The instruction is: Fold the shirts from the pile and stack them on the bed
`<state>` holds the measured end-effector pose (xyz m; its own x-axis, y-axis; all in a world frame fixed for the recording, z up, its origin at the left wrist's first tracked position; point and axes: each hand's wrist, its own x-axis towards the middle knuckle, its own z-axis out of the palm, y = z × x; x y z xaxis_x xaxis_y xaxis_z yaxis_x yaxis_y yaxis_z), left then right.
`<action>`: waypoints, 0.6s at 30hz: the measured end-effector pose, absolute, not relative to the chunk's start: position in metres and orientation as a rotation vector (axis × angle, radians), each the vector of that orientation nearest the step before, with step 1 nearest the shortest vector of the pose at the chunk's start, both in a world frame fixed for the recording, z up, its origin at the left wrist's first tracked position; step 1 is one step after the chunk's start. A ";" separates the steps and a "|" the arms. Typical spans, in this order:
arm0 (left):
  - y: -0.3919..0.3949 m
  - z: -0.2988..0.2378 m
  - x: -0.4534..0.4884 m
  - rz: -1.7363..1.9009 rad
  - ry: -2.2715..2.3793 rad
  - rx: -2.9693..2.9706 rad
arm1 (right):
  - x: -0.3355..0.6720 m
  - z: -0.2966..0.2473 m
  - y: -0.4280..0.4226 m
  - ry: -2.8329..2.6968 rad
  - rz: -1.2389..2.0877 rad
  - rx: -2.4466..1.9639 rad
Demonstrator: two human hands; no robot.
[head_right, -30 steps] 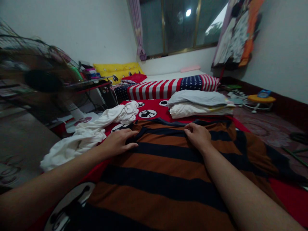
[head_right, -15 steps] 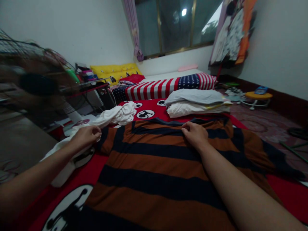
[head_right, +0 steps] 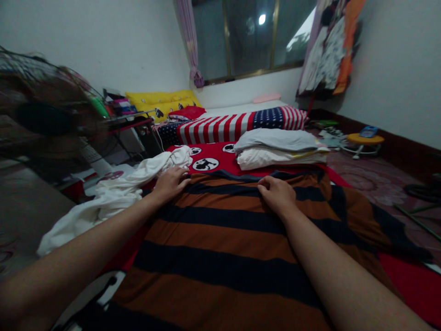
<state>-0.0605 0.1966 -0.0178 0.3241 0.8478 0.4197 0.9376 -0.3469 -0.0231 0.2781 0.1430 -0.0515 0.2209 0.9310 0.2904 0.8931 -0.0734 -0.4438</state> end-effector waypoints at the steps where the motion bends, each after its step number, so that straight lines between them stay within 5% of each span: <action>1: 0.201 -0.019 -0.053 -0.526 -1.587 -2.349 | 0.278 -0.051 0.143 -1.675 0.085 -1.978; 18: 0.231 -0.026 -0.003 -0.835 -1.486 -2.641 | 0.316 -0.046 0.158 -1.445 0.206 -1.830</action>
